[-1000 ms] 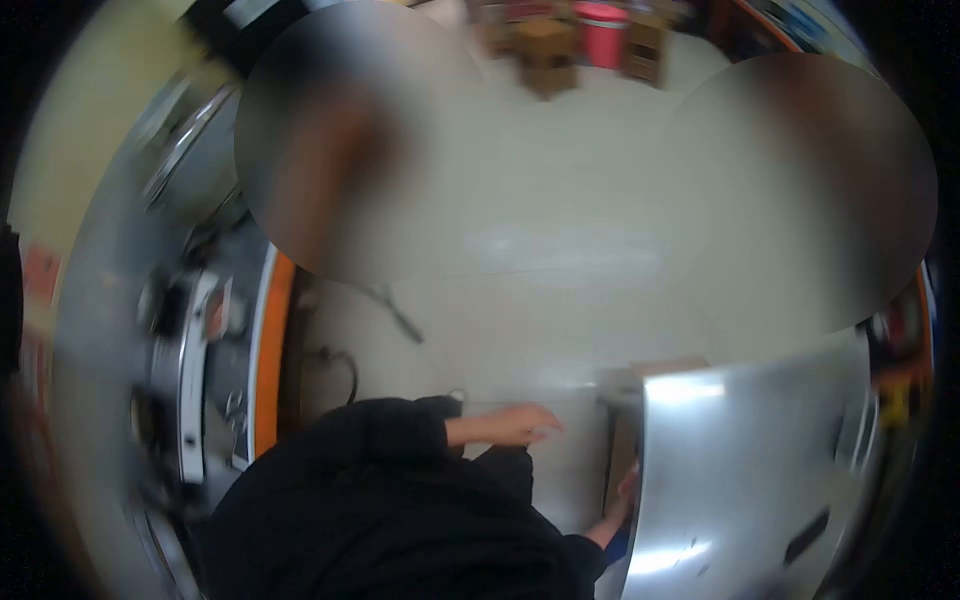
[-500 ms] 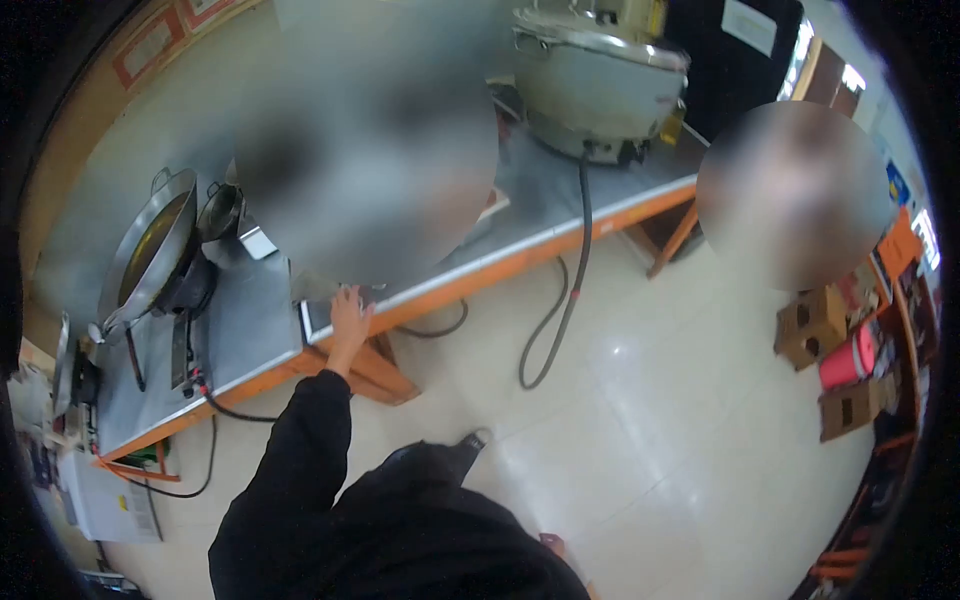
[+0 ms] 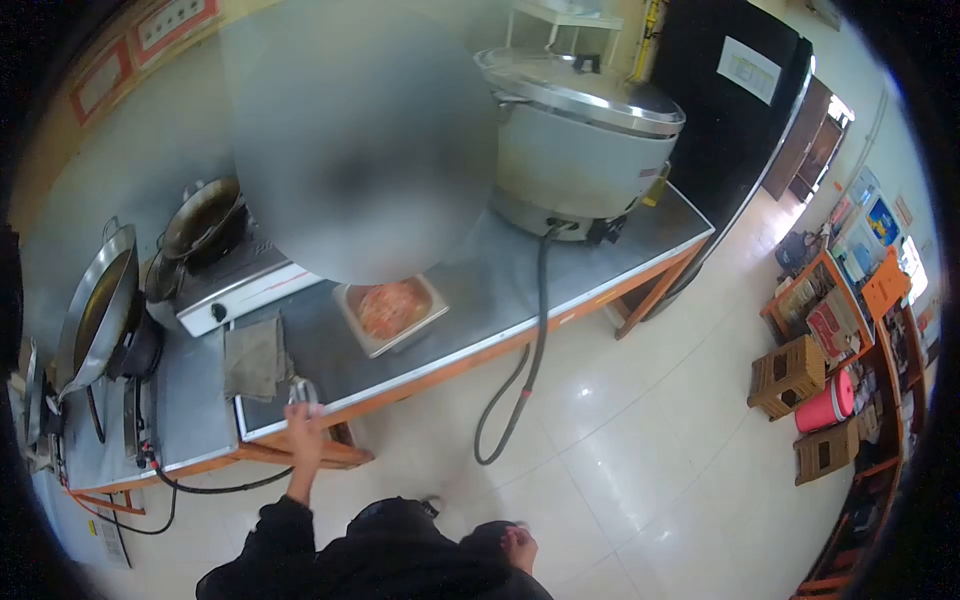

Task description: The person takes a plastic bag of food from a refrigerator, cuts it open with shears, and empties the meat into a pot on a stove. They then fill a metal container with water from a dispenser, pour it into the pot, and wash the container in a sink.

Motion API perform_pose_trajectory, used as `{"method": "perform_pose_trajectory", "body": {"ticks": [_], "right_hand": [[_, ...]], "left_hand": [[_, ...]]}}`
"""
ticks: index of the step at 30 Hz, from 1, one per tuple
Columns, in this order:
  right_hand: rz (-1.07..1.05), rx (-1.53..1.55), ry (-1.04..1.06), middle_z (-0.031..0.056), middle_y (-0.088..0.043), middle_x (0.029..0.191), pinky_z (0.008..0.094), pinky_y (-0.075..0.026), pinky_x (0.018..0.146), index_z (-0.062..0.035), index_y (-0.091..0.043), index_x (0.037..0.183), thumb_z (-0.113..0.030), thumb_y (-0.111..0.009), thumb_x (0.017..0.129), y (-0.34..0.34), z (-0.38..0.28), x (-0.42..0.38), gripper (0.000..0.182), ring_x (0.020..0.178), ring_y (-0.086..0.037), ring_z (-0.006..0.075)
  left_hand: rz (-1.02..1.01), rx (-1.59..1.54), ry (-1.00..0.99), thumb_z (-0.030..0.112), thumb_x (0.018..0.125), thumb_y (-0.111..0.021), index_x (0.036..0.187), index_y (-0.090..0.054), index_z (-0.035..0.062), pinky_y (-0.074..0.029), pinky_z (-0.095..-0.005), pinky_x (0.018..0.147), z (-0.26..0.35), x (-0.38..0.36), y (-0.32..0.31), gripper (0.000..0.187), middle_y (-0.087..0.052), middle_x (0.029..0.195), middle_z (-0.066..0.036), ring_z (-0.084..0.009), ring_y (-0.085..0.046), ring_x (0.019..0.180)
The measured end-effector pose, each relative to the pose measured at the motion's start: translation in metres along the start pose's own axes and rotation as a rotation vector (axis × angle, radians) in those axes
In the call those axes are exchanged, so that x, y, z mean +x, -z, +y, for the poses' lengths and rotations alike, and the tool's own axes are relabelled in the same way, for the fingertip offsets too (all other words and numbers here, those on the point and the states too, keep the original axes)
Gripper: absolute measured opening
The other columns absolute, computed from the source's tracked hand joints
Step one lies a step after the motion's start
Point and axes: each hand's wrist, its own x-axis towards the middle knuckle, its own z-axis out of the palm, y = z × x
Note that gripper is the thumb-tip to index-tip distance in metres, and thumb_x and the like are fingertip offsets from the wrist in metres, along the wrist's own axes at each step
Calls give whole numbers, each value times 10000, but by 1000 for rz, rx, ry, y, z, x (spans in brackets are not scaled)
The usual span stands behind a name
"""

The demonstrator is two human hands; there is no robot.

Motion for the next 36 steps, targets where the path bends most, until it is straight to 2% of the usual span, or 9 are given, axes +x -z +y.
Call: {"method": "perform_pose_trajectory", "body": {"ticks": [1, 3, 5, 13, 19, 21, 29, 32, 36], "right_hand": [[27, 19, -12, 83, -611, 724, 231, -463, 498, -17, -555, 964, -168, -540, 860, 11, -14, 7, 184, 559, -572, 134], [14, 94, -16, 80, -612, 739, 226, -462, 508, -14, -552, 965, -169, -547, 857, 44, -30, 27, 189, 593, -575, 125], [-10, 129, -10, 79, -611, 759, 221, -461, 526, -11, -547, 974, -170, -544, 859, 80, -52, 54, 196, 628, -577, 121], [-403, 197, 331, 70, -578, 936, 259, -442, 774, -27, -499, 1107, -179, -476, 898, 197, -327, 95, 259, 883, -546, 132], [-509, 329, 689, 113, -542, 1035, 294, -430, 813, -48, -347, 1251, -157, -473, 893, 249, -471, 115, 395, 918, -540, 169], [-506, 376, 745, 124, -519, 1073, 300, -428, 819, -48, -271, 1300, -160, -486, 884, 274, -493, 139, 482, 950, -528, 181], [-148, 931, 363, 94, -509, 1007, 295, -442, 798, -77, -229, 1323, -75, -545, 824, 411, -498, 273, 590, 918, -524, 173], [156, 1033, 429, 65, -527, 876, 292, -459, 713, -99, -319, 1250, -68, -544, 822, 464, -515, 309, 485, 801, -538, 157], [512, 1155, 520, 25, -484, 679, 270, -435, 567, -110, -388, 1102, -47, -540, 807, 542, -518, 346, 337, 599, -501, 123]], "left_hand": [[124, -132, -45, 302, 787, -589, 826, -552, 88, -393, -344, 714, 5, 9, 1, 220, -509, 840, -73, -214, -491, 840], [178, -724, 538, 338, 858, -509, 852, -543, 112, -384, -312, 715, 31, 39, 30, 229, -507, 830, -28, -135, -478, 841], [330, -691, 617, 394, 893, -437, 907, -531, 132, -368, -296, 742, 147, 60, 65, 279, -498, 838, 7, -85, -456, 863], [732, -402, -332, 320, 934, -331, 1018, -479, -16, -359, -296, 781, 461, 34, -9, 377, -417, 980, -67, -143, -445, 905], [211, -575, -652, 488, 877, -381, 970, -539, 182, -364, -384, 854, 592, 1, -121, 356, -304, 1182, -159, -270, -408, 1040], [-170, -852, -709, 355, 793, -582, 715, -577, 119, -338, -470, 892, 607, -17, -180, 249, -353, 1152, -175, -370, -376, 1095], [-957, -1085, -967, 146, 733, -657, 735, -580, 97, -361, -399, 890, 765, -35, -387, 91, -415, 1200, -141, -287, -421, 1101], [-1153, -1270, -1075, 182, 732, -656, 857, -616, 127, -315, -402, 919, 833, -29, -445, 142, -405, 1220, -152, -310, -378, 1142], [-860, -970, -1150, 171, 735, -642, 1065, -564, 92, -263, -408, 973, 928, 26, -508, 348, -363, 1265, -164, -321, -334, 1186]]}}
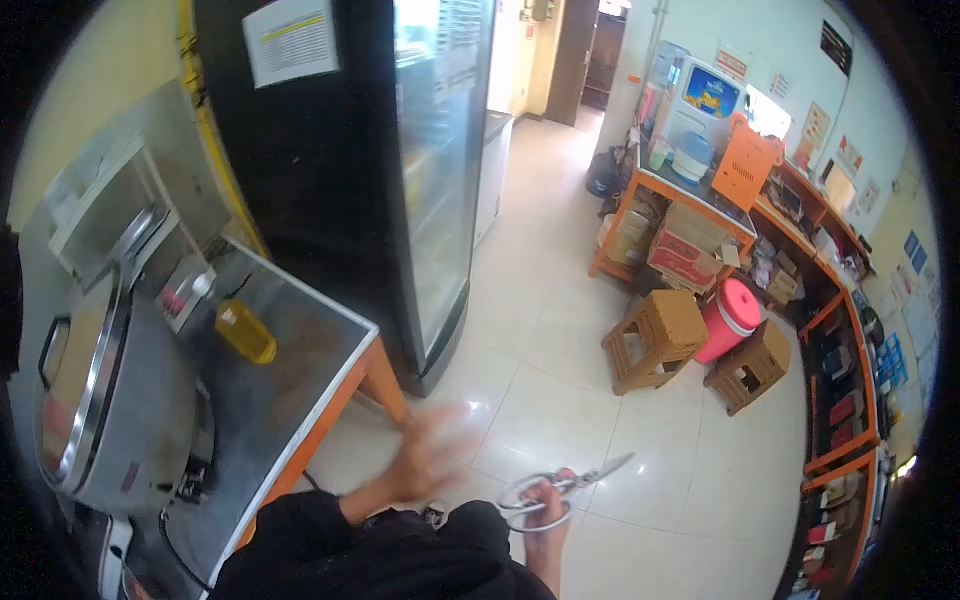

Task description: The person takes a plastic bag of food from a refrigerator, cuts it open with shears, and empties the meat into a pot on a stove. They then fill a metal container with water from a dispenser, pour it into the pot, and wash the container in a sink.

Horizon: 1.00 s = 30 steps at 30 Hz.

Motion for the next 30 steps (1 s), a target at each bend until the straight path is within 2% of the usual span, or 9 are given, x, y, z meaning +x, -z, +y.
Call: {"method": "perform_pose_trajectory", "body": {"ticks": [2, 4, 9, 15, 19, 21, 25, 28, 30], "right_hand": [[105, -192, 197, 24, -468, 652, 245, -413, 520, -78, -395, 1017, -37, -550, 785, 24, -11, 39, 282, 538, -486, 119], [197, -335, 259, 6, -423, 575, 223, -371, 438, -55, -405, 943, -103, -534, 803, 50, -21, 81, 196, 465, -444, 102], [290, -431, 138, -4, -371, 512, 207, -314, 372, -47, -423, 905, -197, -501, 836, 69, -44, 196, 182, 401, -391, 94], [151, -475, 62, -2, -369, 511, 208, -309, 361, -46, -437, 883, -223, -507, 836, 39, -102, 358, 196, 396, -384, 92], [-86, -573, 32, -11, -357, 504, 199, -304, 365, -56, -440, 858, -202, -505, 832, 4, -136, 448, 162, 393, -379, 81], [-163, -597, -1, -16, -351, 506, 201, -303, 353, -50, -436, 857, -191, -492, 841, -26, -128, 474, 153, 389, -375, 76], [-398, -591, -145, -10, -365, 534, 211, -322, 367, -31, -427, 900, -193, -465, 862, -89, -89, 478, 171, 411, -390, 82], [-510, -562, -164, 13, -411, 589, 214, -360, 431, -38, -434, 954, -202, -451, 875, -134, -63, 463, 183, 479, -425, 89], [-583, -494, -180, 25, -434, 623, 217, -377, 468, -46, -437, 984, -214, -446, 880, -152, -54, 455, 197, 520, -440, 94]], "left_hand": [[346, 33, 115, 111, 723, -623, 1212, -409, 22, -234, -388, 1012, -69, 62, 7, 541, -328, 1284, -163, -323, -313, 1205], [633, 393, 187, 75, 724, -616, 1224, -367, 12, -265, -359, 992, -104, 136, 41, 561, -361, 1229, -164, -307, -337, 1179], [910, 536, 413, 153, 712, -659, 1196, -307, -53, -291, -422, 920, -234, 228, 53, 633, -374, 1125, -227, -361, -367, 1062], [1252, 989, 546, 190, 737, -652, 1088, -382, -76, -332, -421, 856, -278, 264, 35, 516, -420, 1023, -228, -382, -424, 975], [1302, 889, 626, 184, 748, -661, 1025, -413, -57, -378, -351, 803, -271, 269, 28, 443, -442, 959, -188, -316, -468, 909], [1362, 885, 494, 177, 754, -660, 1006, -419, -55, -377, -327, 797, -277, 265, 19, 419, -439, 942, -167, -269, -468, 902], [1329, 632, 688, 157, 795, -616, 955, -456, -27, -401, -291, 727, -207, 293, -32, 291, -474, 841, -119, -194, -487, 787], [989, 480, 667, 89, 841, -520, 848, -514, -23, -409, -272, 645, -174, 280, -42, 112, -489, 746, -120, -179, -500, 662], [984, 462, 662, 66, 818, -529, 877, -518, -10, -414, -293, 662, -170, 288, -29, 97, -516, 815, -136, -196, -518, 723]]}}
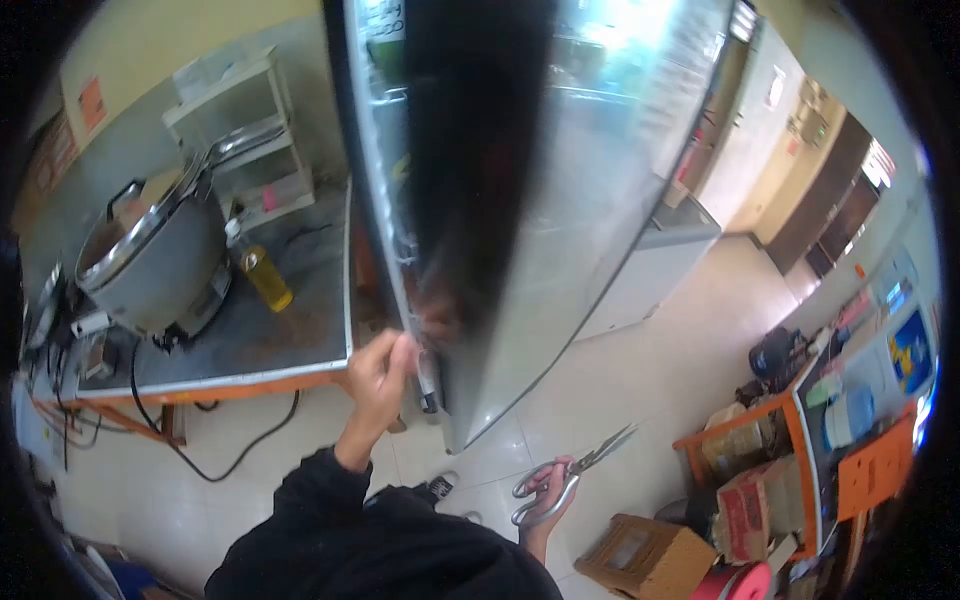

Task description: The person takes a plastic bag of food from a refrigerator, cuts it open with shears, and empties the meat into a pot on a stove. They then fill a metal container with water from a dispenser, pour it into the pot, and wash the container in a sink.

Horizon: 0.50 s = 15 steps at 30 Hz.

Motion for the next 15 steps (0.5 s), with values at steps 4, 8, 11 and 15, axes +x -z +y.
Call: {"method": "perform_pose_trajectory", "body": {"ticks": [4, 8, 11, 15], "right_hand": [[75, 2, 89, 48, -469, 715, 221, -387, 496, -49, -435, 1025, -247, -439, 886, 1, -10, 23, 242, 582, -457, 108], [207, -164, 260, 109, -521, 1093, 339, -320, 949, -10, -404, 1203, -333, -395, 892, 73, 24, 48, 448, 1031, -479, 199], [265, 20, 149, 115, -544, 974, 342, -475, 760, -25, -480, 1081, -329, -414, 862, 117, 9, 70, 380, 829, -564, 225], [326, 24, 283, 117, -592, 872, 354, -509, 675, -39, -523, 1004, -351, -413, 856, 180, 0, 101, 363, 721, -590, 230]], "left_hand": [[-74, 454, -231, -23, 708, -542, 1123, -445, -2, -352, -393, 905, -41, 66, -17, 426, -465, 1155, -180, -290, -438, 1085], [-196, 723, -324, -160, 598, -463, 1271, -327, 5, -219, -439, 1034, -101, 118, -28, 707, -337, 1309, -206, -342, -278, 1246], [-231, 607, -388, -110, 661, -450, 1189, -432, -6, -330, -383, 971, -119, 131, -21, 538, -454, 1215, -193, -339, -411, 1140], [-208, 484, -402, -17, 747, -451, 969, -558, -29, -441, -368, 810, -117, 143, -22, 247, -579, 998, -174, -320, -530, 937]]}}
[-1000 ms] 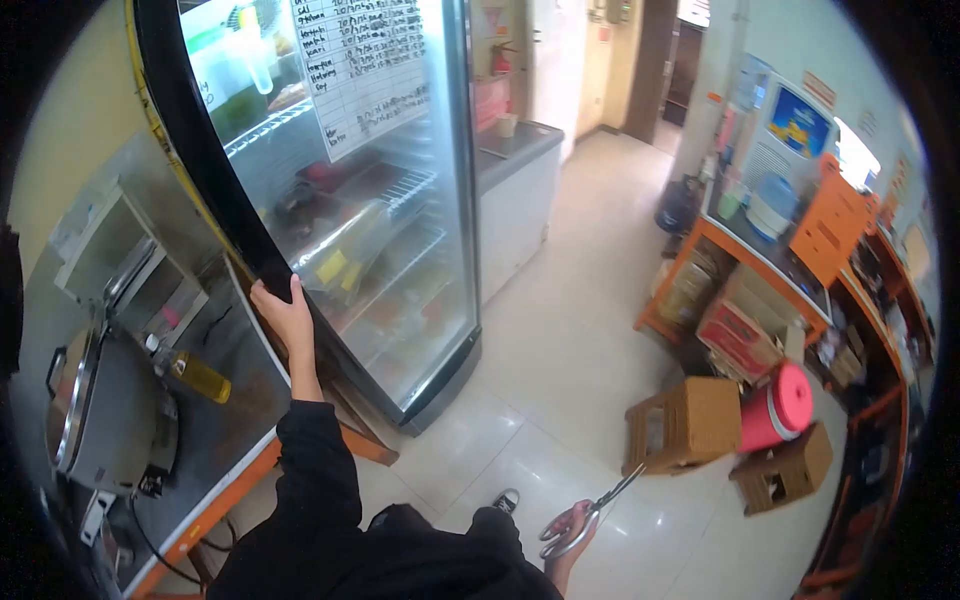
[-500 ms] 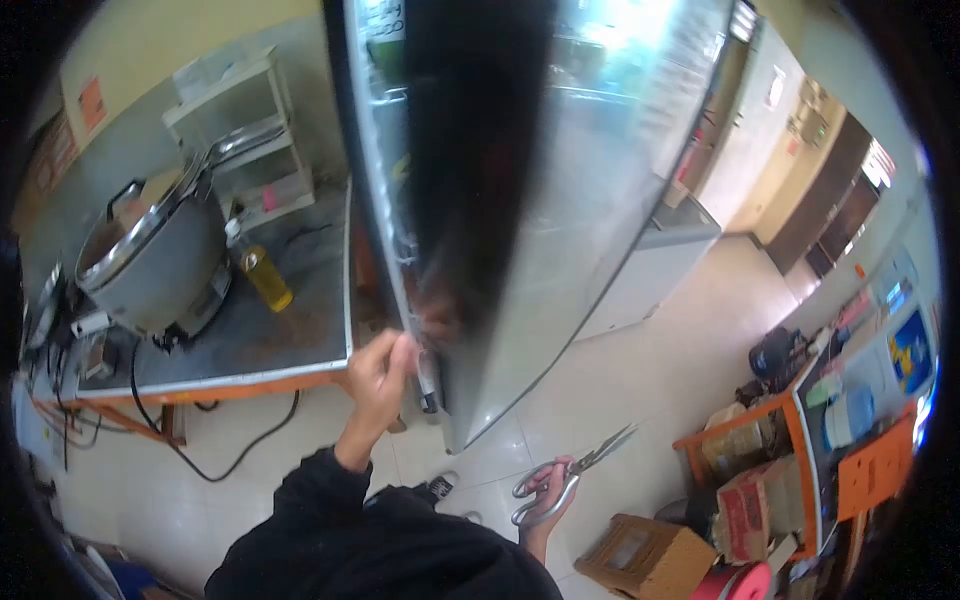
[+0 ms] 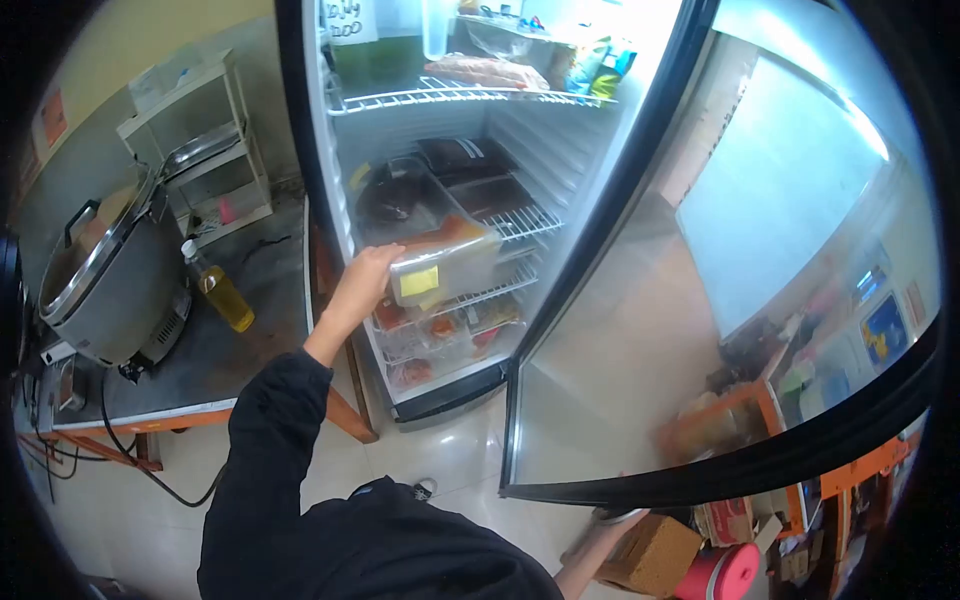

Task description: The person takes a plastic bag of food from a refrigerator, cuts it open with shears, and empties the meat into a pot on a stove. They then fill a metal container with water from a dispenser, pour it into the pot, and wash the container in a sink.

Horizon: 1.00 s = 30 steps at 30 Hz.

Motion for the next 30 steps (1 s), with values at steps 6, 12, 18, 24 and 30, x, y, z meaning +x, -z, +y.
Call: {"method": "perform_pose_trajectory", "body": {"ticks": [6, 12, 18, 24, 30], "right_hand": [[85, 161, -30, 130, -615, 796, 317, -534, 582, -47, -537, 964, -320, -416, 878, -7, -35, 25, 310, 685, -620, 240], [137, 140, -7, 145, -623, 824, 312, -530, 607, -52, -536, 993, -355, -408, 873, 9, -21, 36, 350, 695, -618, 237], [122, 126, 32, 104, -588, 816, 326, -512, 685, -63, -500, 1042, -367, -395, 883, 9, -8, 21, 359, 710, -601, 218], [143, 153, 106, 82, -569, 836, 331, -513, 654, -60, -502, 1030, -342, -373, 894, -29, -9, -19, 339, 712, -583, 204], [382, 213, 97, 50, -553, 894, 308, -498, 696, -69, -507, 1040, -378, -337, 900, -88, -27, -56, 380, 768, -560, 178]], "left_hand": [[377, -224, 204, 95, 849, -443, 833, -547, 5, -406, -438, 583, 0, 49, -21, 139, -560, 708, -214, -394, -550, 694], [737, -112, 232, 183, 889, -426, 791, -559, 24, -426, -388, 581, 1, 116, -8, 229, -591, 710, -157, -338, -578, 684], [816, -25, 83, 107, 859, -456, 809, -564, 30, -414, -373, 625, 20, 110, -3, 142, -591, 762, -103, -295, -564, 704], [660, 72, 43, 80, 815, -478, 878, -570, 49, -398, -357, 693, 27, 80, -42, 116, -592, 808, -83, -257, -560, 755], [893, -226, 307, 143, 874, -448, 755, -564, 11, -412, -362, 550, 3, 113, -14, 212, -583, 616, -120, -286, -567, 579]]}}
